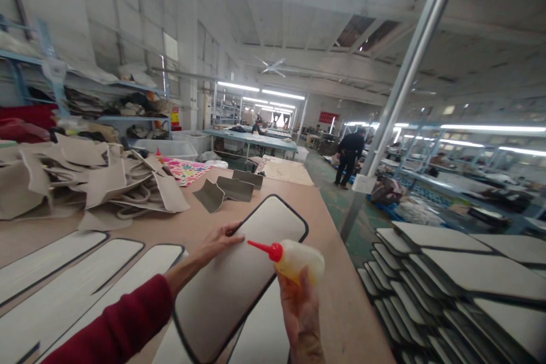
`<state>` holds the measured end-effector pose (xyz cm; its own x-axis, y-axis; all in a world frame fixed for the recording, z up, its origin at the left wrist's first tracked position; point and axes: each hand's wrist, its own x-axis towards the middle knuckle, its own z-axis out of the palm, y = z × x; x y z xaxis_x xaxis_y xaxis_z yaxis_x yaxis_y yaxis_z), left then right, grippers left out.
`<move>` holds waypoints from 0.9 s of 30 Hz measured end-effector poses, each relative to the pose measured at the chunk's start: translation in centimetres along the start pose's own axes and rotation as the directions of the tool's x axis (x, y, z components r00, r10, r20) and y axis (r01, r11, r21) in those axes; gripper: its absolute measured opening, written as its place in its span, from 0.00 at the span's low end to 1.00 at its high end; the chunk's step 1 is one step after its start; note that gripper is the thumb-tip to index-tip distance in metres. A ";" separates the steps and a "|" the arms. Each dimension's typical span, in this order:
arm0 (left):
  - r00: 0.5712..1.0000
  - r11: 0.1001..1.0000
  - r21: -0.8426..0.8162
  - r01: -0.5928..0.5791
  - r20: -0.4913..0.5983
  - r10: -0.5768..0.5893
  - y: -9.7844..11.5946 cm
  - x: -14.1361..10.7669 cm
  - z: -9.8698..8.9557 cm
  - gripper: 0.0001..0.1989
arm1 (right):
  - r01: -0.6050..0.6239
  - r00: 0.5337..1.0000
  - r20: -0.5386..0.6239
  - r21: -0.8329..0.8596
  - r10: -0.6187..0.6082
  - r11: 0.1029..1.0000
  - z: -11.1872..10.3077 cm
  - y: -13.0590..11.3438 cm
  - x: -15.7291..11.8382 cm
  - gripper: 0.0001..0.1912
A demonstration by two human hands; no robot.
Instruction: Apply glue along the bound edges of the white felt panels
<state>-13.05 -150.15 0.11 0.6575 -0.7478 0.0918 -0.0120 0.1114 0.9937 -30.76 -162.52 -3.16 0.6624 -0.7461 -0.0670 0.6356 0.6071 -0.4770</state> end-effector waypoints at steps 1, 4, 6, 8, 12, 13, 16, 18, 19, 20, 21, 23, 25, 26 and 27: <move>0.999 1.000 -0.004 0.027 0.028 -0.026 0.6 -0.3 -0.4 0.19 | 0.040 0.999 -0.001 -0.022 -0.040 0.999 -0.2 -0.9 -0.1 0.33; 0.982 0.992 -0.022 0.125 0.143 -0.121 3.1 -1.3 -1.7 0.18 | 0.206 0.979 0.023 -0.120 -0.205 0.971 -0.4 -4.8 0.0 0.33; 0.961 0.981 -0.027 0.191 0.206 -0.182 4.7 -2.0 -2.6 0.17 | 0.300 0.954 0.066 -0.207 -0.292 0.931 -0.1 -7.8 0.4 0.35; 0.939 0.967 -0.030 0.255 0.246 -0.240 6.0 -2.6 -3.4 0.17 | 0.415 0.910 0.126 -0.298 -0.396 0.860 0.5 -10.5 0.9 0.37; 0.886 0.911 -0.075 0.406 0.276 -0.373 7.9 -3.4 -4.7 0.18 | 0.482 0.876 0.246 -0.424 -0.415 0.767 1.6 -13.9 1.5 0.37; 0.872 0.888 -0.101 0.449 0.264 -0.411 8.3 -3.5 -4.9 0.18 | 0.477 0.879 0.260 -0.447 -0.401 0.757 1.7 -14.3 1.5 0.37; 0.839 0.822 -0.193 0.536 0.227 -0.494 9.4 -3.9 -5.3 0.20 | 0.467 0.884 0.284 -0.508 -0.371 0.724 1.7 -14.8 1.3 0.36; 0.817 0.786 -0.234 0.573 0.242 -0.523 10.0 -4.1 -5.3 0.21 | 0.471 0.882 0.304 -0.537 -0.360 0.699 1.6 -14.9 1.2 0.34; 0.804 0.766 -0.252 0.591 0.255 -0.537 10.3 -4.2 -5.4 0.21 | 0.474 0.880 0.317 -0.546 -0.354 0.690 1.6 -14.9 1.2 0.32; 0.792 0.746 -0.271 0.608 0.263 -0.550 10.5 -4.3 -5.4 0.21 | 0.478 0.878 0.330 -0.549 -0.347 0.685 1.6 -15.0 1.2 0.31; 0.784 0.728 -0.292 0.621 0.260 -0.564 10.7 -4.4 -5.4 0.21 | 0.480 0.876 0.343 -0.549 -0.339 0.684 1.6 -15.0 1.1 0.30; 0.778 0.703 -0.335 0.627 0.231 -0.584 10.9 -4.5 -5.5 0.21 | 0.485 0.871 0.364 -0.543 -0.329 0.685 1.8 -15.1 1.1 0.30; 0.774 0.695 -0.345 0.631 0.224 -0.592 10.9 -4.5 -5.6 0.22 | 0.484 0.870 0.381 -0.540 -0.312 0.689 2.0 -15.1 1.0 0.30; 0.768 0.693 -0.334 0.639 0.236 -0.595 10.9 -4.5 -5.6 0.23 | 0.494 0.865 0.388 -0.542 -0.319 0.679 2.1 -15.1 0.9 0.29; 0.761 0.693 -0.315 0.649 0.257 -0.596 11.0 -4.5 -5.7 0.23 | 0.518 0.852 0.394 -0.549 -0.344 0.656 2.1 -15.2 0.7 0.29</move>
<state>-11.88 -141.87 10.22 0.3136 -0.8039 -0.5054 0.6553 -0.2021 0.7279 -39.09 -171.67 5.86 0.5025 -0.7368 0.4523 0.5425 -0.1386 -0.8286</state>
